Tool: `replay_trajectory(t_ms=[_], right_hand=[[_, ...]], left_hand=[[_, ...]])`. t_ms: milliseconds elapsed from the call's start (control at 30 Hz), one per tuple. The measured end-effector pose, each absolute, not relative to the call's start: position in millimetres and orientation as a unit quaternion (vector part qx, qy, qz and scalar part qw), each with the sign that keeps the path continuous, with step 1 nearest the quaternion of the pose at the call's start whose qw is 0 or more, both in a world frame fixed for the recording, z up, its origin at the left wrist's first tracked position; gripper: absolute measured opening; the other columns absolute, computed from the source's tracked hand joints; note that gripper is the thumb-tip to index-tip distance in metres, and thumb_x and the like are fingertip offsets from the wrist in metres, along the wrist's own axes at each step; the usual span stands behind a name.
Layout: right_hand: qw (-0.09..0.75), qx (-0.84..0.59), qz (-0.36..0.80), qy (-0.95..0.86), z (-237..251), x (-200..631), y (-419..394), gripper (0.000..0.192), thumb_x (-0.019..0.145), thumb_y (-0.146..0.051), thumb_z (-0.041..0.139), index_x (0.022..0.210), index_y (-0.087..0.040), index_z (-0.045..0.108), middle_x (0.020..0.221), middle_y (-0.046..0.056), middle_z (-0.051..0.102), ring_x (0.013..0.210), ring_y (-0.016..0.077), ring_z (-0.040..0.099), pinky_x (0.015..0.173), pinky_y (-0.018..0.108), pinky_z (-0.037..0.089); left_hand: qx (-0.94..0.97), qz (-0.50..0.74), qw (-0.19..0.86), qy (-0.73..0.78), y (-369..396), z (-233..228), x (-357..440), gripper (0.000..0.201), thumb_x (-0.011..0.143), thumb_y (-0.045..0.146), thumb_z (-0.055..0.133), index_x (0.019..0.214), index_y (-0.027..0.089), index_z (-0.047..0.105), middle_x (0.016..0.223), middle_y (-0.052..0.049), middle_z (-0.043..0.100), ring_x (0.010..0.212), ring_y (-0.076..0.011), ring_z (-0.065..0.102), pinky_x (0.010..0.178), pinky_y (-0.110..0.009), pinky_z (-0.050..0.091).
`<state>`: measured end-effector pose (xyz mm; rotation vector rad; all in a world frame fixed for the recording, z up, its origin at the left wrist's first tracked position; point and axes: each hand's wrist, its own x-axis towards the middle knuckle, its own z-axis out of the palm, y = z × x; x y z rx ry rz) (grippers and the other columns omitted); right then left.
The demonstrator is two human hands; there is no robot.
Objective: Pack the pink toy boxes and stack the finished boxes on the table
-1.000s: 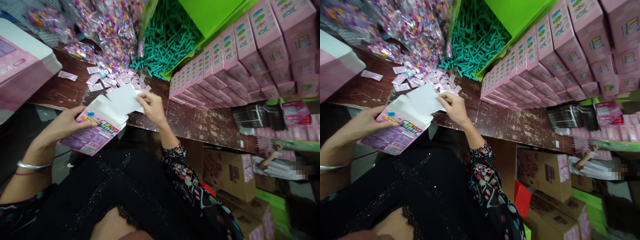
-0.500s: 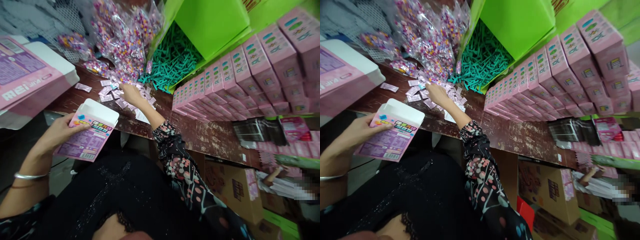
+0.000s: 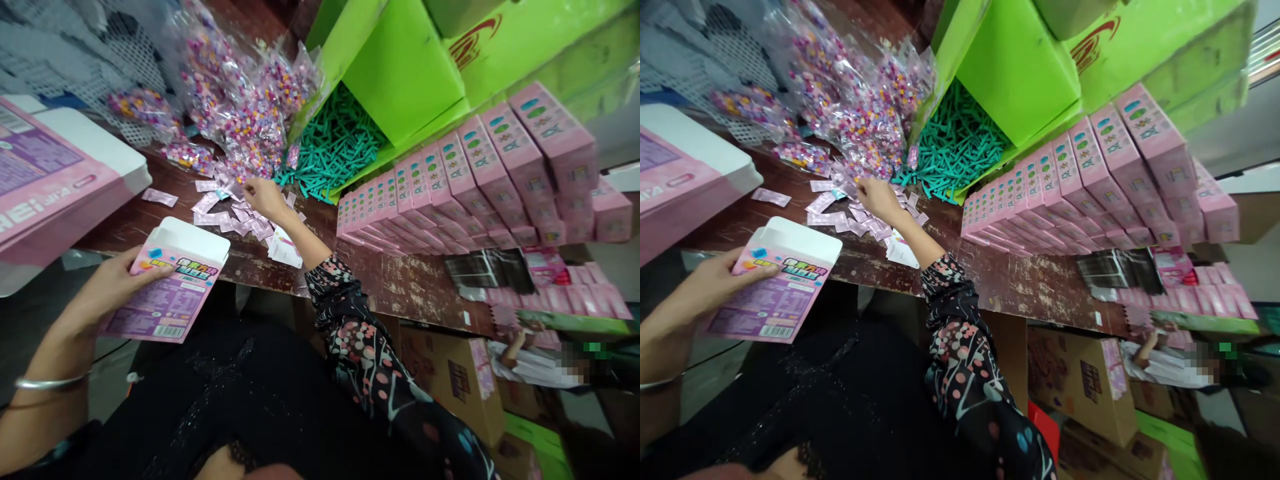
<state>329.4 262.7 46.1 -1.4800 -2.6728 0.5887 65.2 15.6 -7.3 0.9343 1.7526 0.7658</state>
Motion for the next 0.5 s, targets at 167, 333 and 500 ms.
replay_trajectory(t_ms=[167,333,500], right_hand=[[0.082,-0.388,0.467,-0.790,47.1,333.7,225.7,0.013,0.118,-0.016,0.068,0.107,-0.015,0.074,0.096,0.003,0.085,0.064,0.0087,0.074,0.069,0.020,0.055],[0.032,-0.350,0.407,-0.843,41.6,309.4,217.2,0.018,0.124,-0.025,0.069,0.121,-0.014,0.083,0.117,0.009,0.090,0.082,0.0117,0.084,0.084,0.022,0.063],[-0.084,-0.596,0.053,-0.797,52.2,343.4,301.5,0.041,0.125,-0.014,0.052,0.150,-0.013,0.083,0.151,0.023,0.087,0.148,0.0327,0.083,0.121,0.038,0.064]], left_hand=[[0.397,0.280,0.483,0.729,23.1,-3.7,73.1,0.083,0.062,0.085,0.089,0.114,0.019,0.087,0.109,-0.016,0.090,0.095,-0.0362,0.082,0.074,-0.039,0.060],[0.386,0.292,0.492,0.724,29.2,5.2,79.6,0.085,0.059,0.086,0.086,0.113,0.021,0.086,0.112,-0.015,0.090,0.098,-0.0360,0.082,0.077,-0.039,0.060],[0.399,0.263,0.463,0.746,36.1,-2.9,75.8,0.084,0.057,0.087,0.083,0.112,0.023,0.087,0.113,-0.012,0.092,0.104,-0.0396,0.084,0.087,-0.042,0.061]])
